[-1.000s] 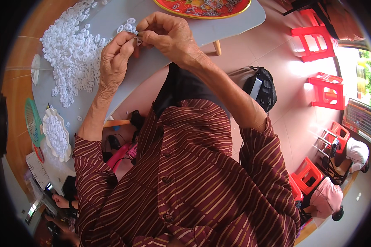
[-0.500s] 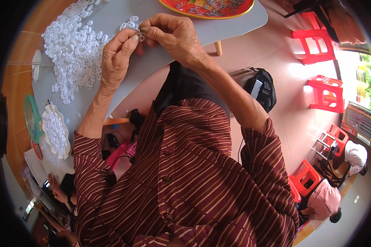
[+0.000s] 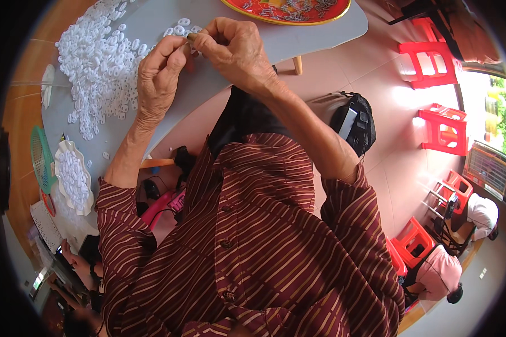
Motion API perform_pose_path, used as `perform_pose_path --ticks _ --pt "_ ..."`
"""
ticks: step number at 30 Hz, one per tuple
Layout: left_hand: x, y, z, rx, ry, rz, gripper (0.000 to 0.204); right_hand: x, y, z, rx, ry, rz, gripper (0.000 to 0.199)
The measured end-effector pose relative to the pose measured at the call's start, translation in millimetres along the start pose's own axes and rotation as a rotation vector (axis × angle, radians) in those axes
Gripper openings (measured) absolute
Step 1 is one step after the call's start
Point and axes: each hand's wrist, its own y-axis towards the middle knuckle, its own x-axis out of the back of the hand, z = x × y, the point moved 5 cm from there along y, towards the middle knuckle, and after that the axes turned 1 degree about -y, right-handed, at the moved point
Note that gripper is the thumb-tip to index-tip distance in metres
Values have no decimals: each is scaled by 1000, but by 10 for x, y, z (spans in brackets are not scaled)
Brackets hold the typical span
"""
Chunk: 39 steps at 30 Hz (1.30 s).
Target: Manually assembling small white plastic rings with grey fasteners.
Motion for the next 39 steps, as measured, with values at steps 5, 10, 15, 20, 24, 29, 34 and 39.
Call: perform_pose_path --ticks 5,10,15,20,24,29,34,39 --pt "1 16 54 56 -113 27 15 25 30 -82 -104 194 147 29" --pt "-4 17 33 87 -123 54 16 29 11 -10 19 123 165 29" --pt "-21 32 22 48 -85 50 14 3 29 -59 -7 163 103 27" --pt "-16 -4 -54 -83 34 -3 12 -22 10 -28 -30 130 69 28" --pt "-36 16 -61 -42 44 14 11 22 23 -88 -128 339 138 31" --pt "-1 16 12 43 -68 27 12 11 9 -117 -118 430 150 32" --pt "-9 17 18 47 -80 53 13 -18 -11 -93 -36 262 110 24" --pt "-15 10 15 44 -79 73 13 6 -23 -61 -20 255 104 26"
